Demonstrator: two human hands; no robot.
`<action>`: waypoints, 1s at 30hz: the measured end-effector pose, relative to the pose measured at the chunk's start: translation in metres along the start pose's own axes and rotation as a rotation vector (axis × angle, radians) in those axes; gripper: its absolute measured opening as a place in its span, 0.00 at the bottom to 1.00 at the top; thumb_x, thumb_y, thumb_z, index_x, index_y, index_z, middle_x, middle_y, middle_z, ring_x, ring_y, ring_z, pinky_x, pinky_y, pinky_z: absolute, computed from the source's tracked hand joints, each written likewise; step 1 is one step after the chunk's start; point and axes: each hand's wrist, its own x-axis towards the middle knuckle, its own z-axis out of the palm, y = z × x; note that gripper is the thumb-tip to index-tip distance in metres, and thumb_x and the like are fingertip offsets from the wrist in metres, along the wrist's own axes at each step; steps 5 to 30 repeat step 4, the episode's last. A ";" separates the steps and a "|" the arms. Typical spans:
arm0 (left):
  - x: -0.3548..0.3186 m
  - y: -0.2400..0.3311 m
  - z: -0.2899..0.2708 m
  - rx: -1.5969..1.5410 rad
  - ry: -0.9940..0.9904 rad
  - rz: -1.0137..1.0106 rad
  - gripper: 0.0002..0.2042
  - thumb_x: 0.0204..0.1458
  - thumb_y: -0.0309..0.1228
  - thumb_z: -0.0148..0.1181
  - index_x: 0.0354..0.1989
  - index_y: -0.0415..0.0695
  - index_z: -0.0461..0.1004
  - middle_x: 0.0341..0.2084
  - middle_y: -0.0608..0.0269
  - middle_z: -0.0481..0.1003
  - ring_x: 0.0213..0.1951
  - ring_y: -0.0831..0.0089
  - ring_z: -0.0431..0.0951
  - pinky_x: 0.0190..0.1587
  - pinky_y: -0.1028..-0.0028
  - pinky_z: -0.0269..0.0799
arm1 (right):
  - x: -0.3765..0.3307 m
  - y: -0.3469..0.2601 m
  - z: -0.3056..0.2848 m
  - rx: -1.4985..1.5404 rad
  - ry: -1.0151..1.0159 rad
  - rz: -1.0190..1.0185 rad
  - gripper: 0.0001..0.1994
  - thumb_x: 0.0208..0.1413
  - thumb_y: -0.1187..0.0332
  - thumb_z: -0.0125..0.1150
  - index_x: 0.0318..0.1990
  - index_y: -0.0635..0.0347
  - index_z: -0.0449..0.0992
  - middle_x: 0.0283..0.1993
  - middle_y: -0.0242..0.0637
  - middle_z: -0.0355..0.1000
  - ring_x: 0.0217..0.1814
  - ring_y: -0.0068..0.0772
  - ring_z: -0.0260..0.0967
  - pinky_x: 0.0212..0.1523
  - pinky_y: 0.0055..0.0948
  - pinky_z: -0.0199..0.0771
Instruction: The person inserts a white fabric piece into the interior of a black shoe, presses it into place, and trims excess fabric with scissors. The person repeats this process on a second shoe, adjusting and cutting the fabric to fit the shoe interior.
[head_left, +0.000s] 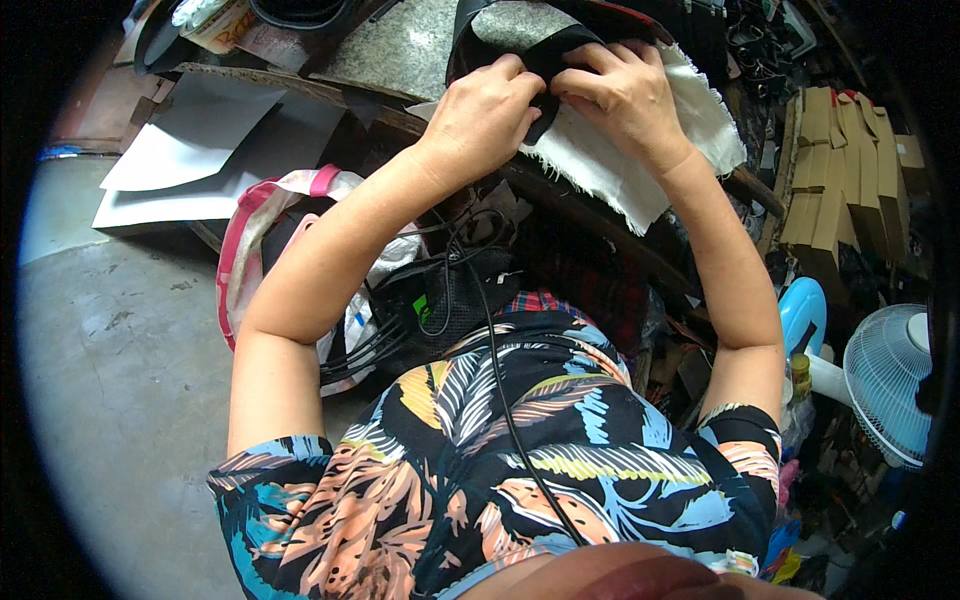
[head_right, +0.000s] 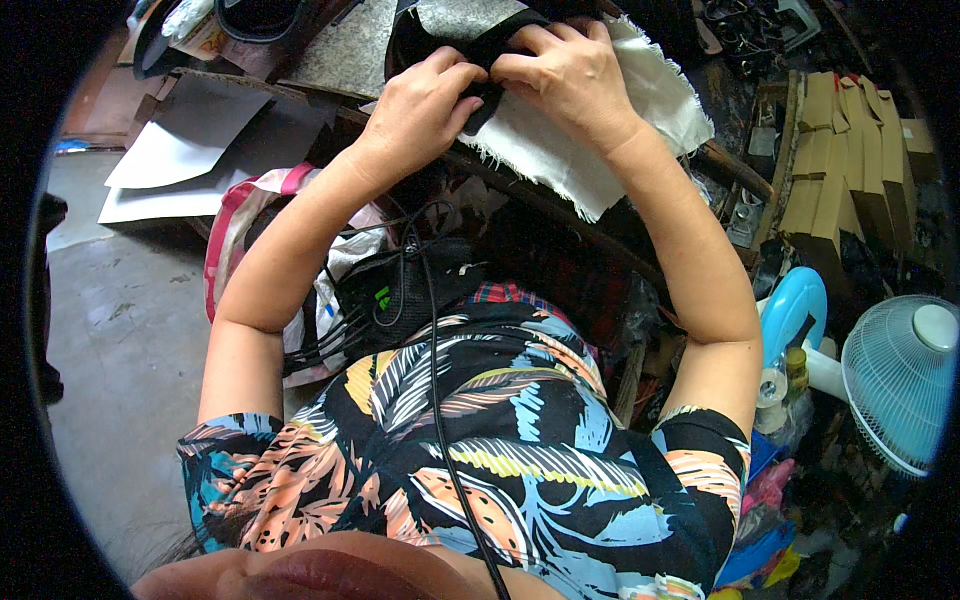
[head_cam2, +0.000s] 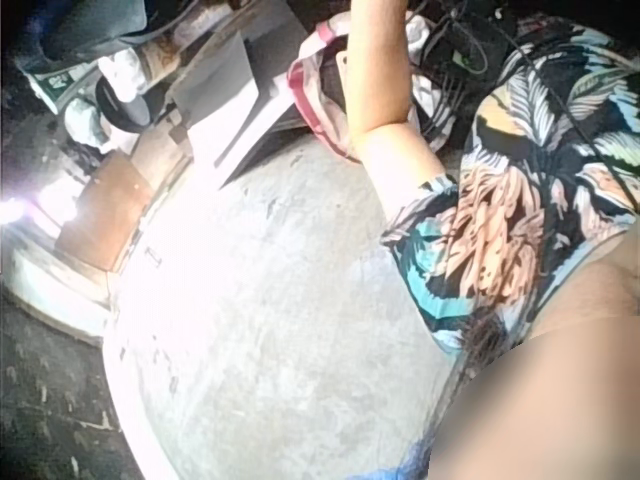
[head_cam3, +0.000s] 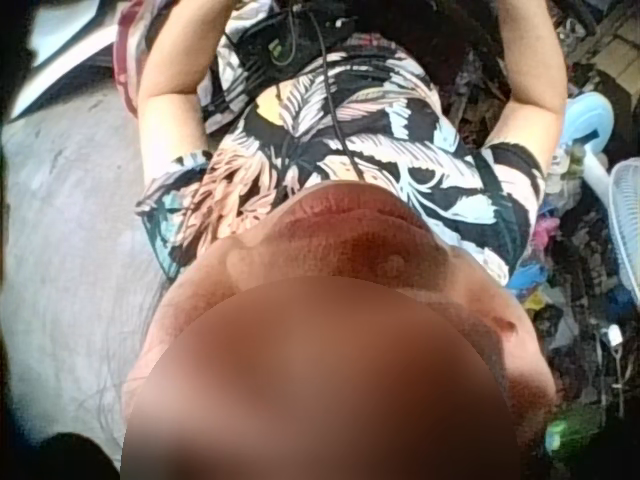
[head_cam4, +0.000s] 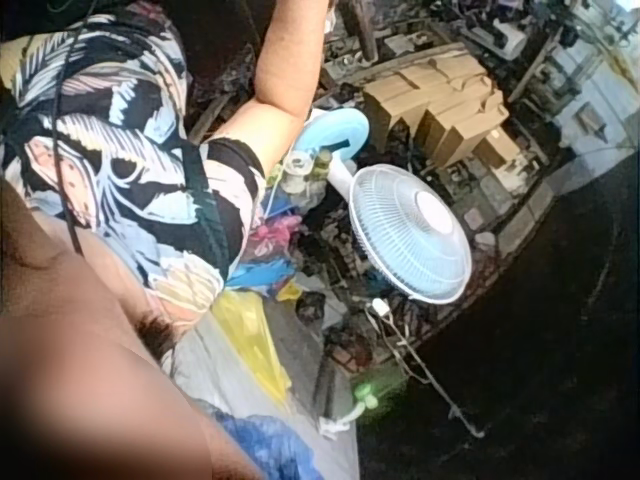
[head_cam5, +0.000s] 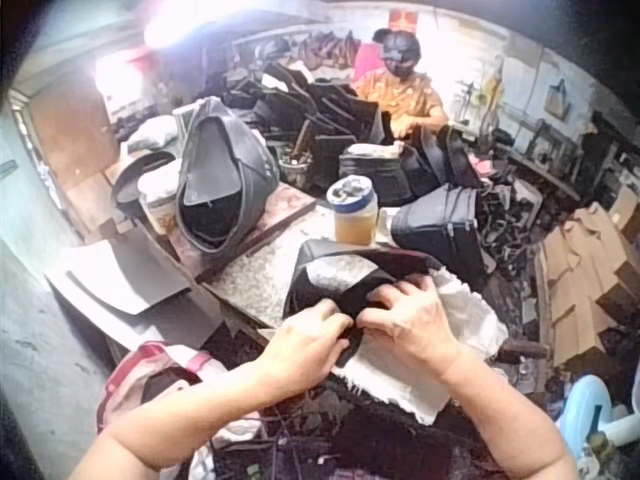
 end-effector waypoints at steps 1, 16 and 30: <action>0.000 -0.002 -0.001 0.001 -0.030 0.000 0.13 0.51 0.28 0.64 0.45 0.41 0.76 0.41 0.53 0.74 0.42 0.52 0.78 0.46 0.61 0.75 | -0.001 -0.001 0.002 0.006 0.030 0.003 0.09 0.49 0.62 0.68 0.40 0.37 0.82 0.43 0.23 0.76 0.46 0.32 0.74 0.51 0.38 0.66; 0.000 -0.003 -0.003 0.011 -0.064 -0.014 0.15 0.52 0.29 0.64 0.48 0.41 0.76 0.42 0.53 0.74 0.44 0.53 0.78 0.47 0.61 0.75 | -0.001 -0.001 0.009 0.024 0.088 0.007 0.07 0.50 0.60 0.67 0.37 0.36 0.82 0.41 0.21 0.75 0.44 0.29 0.75 0.48 0.40 0.66; 0.000 -0.003 -0.003 0.011 -0.064 -0.014 0.15 0.52 0.29 0.64 0.48 0.41 0.76 0.42 0.53 0.74 0.44 0.53 0.78 0.47 0.61 0.75 | -0.001 -0.001 0.009 0.024 0.088 0.007 0.07 0.50 0.60 0.67 0.37 0.36 0.82 0.41 0.21 0.75 0.44 0.29 0.75 0.48 0.40 0.66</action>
